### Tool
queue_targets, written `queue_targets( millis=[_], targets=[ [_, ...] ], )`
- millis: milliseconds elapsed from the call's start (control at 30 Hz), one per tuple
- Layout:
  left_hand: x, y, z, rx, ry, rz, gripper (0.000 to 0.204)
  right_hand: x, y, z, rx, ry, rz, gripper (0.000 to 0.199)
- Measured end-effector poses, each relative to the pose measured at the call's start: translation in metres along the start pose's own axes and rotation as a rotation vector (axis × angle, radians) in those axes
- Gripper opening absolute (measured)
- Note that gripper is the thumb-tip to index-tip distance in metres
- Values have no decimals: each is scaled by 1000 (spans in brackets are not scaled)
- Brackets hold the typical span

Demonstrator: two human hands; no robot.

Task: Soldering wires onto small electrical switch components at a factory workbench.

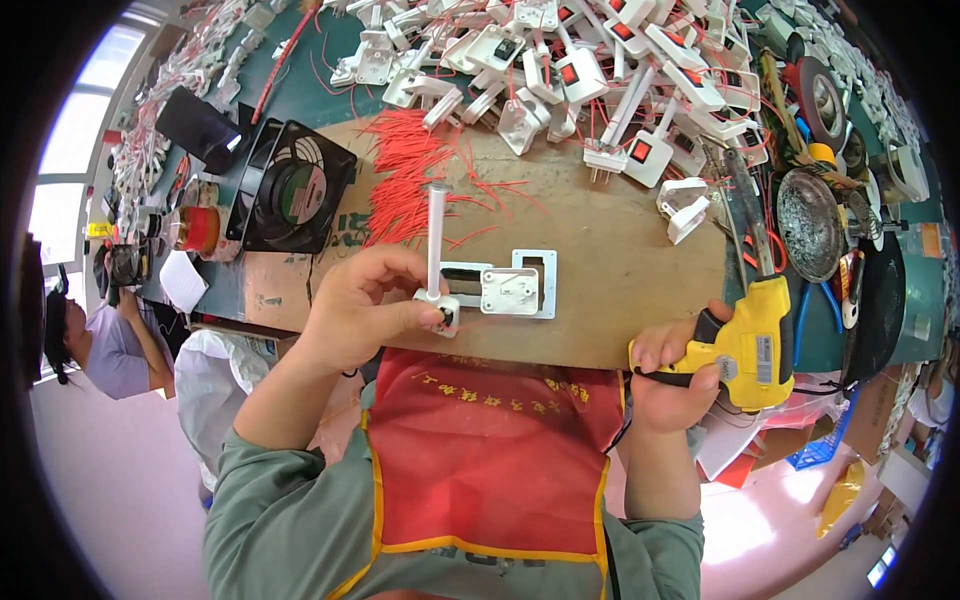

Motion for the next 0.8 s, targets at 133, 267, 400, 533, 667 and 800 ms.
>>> queue_targets(
  millis=[133, 267, 400, 533, 667, 800],
  targets=[
    [-7, 9, 6, -9, 191, 105, 27, -1, 1, 3, 34, 16, -13, 66],
    [-7, 14, 1, -28, 277, 74, 28, -1, 0, 4, 36, 15, -15, 66],
    [-13, 19, 2, -63, 299, 80, 26, 0, 1, 4, 31, 3, -19, 65],
    [-17, 16, 8, -45, 560, 90, 25, -1, 2, 5, 33, 4, -15, 64],
    [-12, 22, 1, -79, 448, 43, 28, 0, 2, 5, 35, 8, -15, 64],
    [-25, 20, 3, -157, 687, 80, 44, -1, 1, 3, 38, 4, -8, 64]
  ],
)
Point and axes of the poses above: each hand's wrist, its own y-axis towards the middle knuckle, its own z-axis out of the palm, x = y × z, the point moved 8 cm from there along y, towards the middle knuckle, and after that the axes turned 8 degrees about x, right-handed, at the moved point
